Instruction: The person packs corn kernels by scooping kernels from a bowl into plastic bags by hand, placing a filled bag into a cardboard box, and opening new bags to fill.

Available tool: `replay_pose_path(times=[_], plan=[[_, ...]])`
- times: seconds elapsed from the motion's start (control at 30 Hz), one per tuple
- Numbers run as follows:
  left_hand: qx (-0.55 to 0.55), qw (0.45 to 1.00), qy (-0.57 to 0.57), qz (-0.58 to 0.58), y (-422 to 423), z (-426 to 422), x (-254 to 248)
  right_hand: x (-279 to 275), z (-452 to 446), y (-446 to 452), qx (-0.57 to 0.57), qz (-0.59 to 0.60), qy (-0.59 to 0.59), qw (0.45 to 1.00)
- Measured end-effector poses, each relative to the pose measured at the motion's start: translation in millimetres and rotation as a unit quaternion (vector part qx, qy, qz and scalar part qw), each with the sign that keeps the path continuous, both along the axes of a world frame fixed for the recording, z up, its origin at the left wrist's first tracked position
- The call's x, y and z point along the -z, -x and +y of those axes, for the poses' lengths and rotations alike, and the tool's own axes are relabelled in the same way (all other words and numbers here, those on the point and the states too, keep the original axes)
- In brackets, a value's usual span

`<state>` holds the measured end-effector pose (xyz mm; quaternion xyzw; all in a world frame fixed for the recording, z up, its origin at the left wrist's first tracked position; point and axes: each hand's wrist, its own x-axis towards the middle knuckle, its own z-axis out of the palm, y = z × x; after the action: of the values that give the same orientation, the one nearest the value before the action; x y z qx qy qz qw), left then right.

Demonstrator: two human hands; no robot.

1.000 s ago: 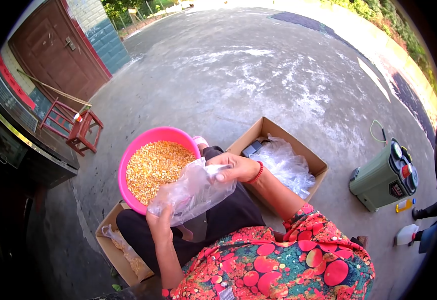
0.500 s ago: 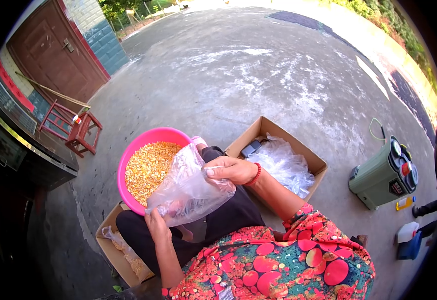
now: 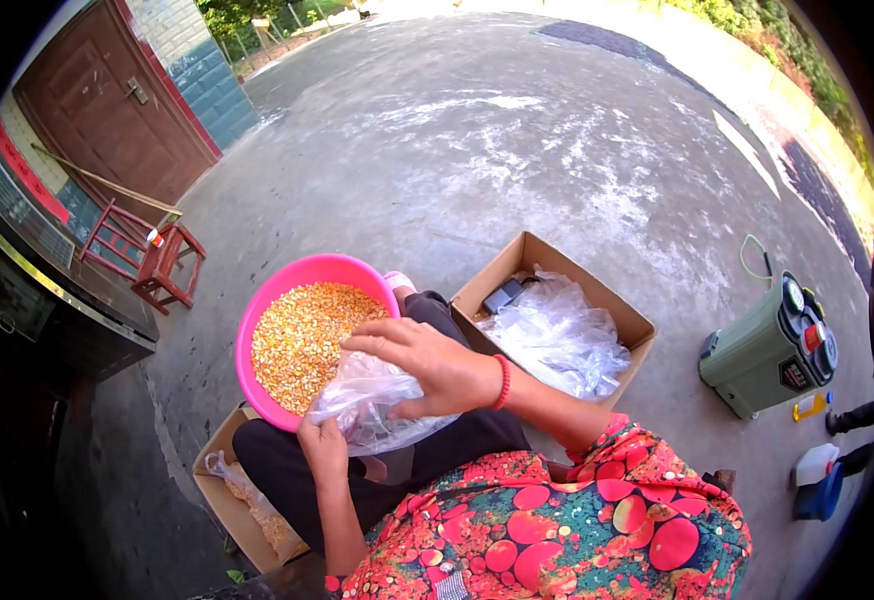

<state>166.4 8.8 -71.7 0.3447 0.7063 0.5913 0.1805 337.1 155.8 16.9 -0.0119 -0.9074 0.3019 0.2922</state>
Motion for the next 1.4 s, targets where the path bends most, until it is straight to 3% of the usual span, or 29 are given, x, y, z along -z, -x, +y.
replay_pose_path(times=[0.13,0.17,0.27,0.3,0.5,0.6,0.77,0.93,1.07,1.13,1.17,1.3,1.4], plan=[[0.072,0.997,0.0,0.017,-26,3,-29,22,-25,15,0.022,-0.098,-0.05,0.994],[0.093,0.995,0.024,0.036,-29,1,-40,37,-25,22,0.047,-0.006,-0.061,0.997],[0.083,0.995,0.041,0.035,-31,-4,-45,43,-10,15,0.051,-0.055,-0.01,0.997],[0.073,0.994,0.068,0.047,-26,-5,-42,43,-3,14,0.073,-0.02,0.012,0.997],[0.082,0.985,0.121,0.097,-11,-11,-38,30,9,6,0.114,-0.038,-0.012,0.993],[0.088,0.988,0.085,0.094,-7,-11,-38,30,12,5,0.131,-0.052,-0.029,0.99],[0.06,0.966,0.054,0.244,-17,-12,-64,32,9,5,0.128,-0.059,-0.022,0.99],[0.121,0.978,0.095,0.141,-45,4,-52,23,-1,8,0.076,-0.023,0.031,0.996],[0.116,0.965,0.131,0.195,-26,-4,-33,21,12,4,0.103,0.002,-0.006,0.995],[0.072,0.99,0.096,-0.069,-29,-7,-43,28,17,3,0.113,-0.017,-0.008,0.993],[0.07,0.997,0.001,-0.011,-26,-5,-32,32,20,4,0.123,-0.014,-0.042,0.991],[0.033,0.992,-0.044,-0.11,-12,-9,-25,42,31,5,0.156,-0.018,-0.091,0.983],[0.035,0.995,-0.027,-0.087,-4,-14,-23,46,43,-1,0.182,-0.032,-0.088,0.979]])
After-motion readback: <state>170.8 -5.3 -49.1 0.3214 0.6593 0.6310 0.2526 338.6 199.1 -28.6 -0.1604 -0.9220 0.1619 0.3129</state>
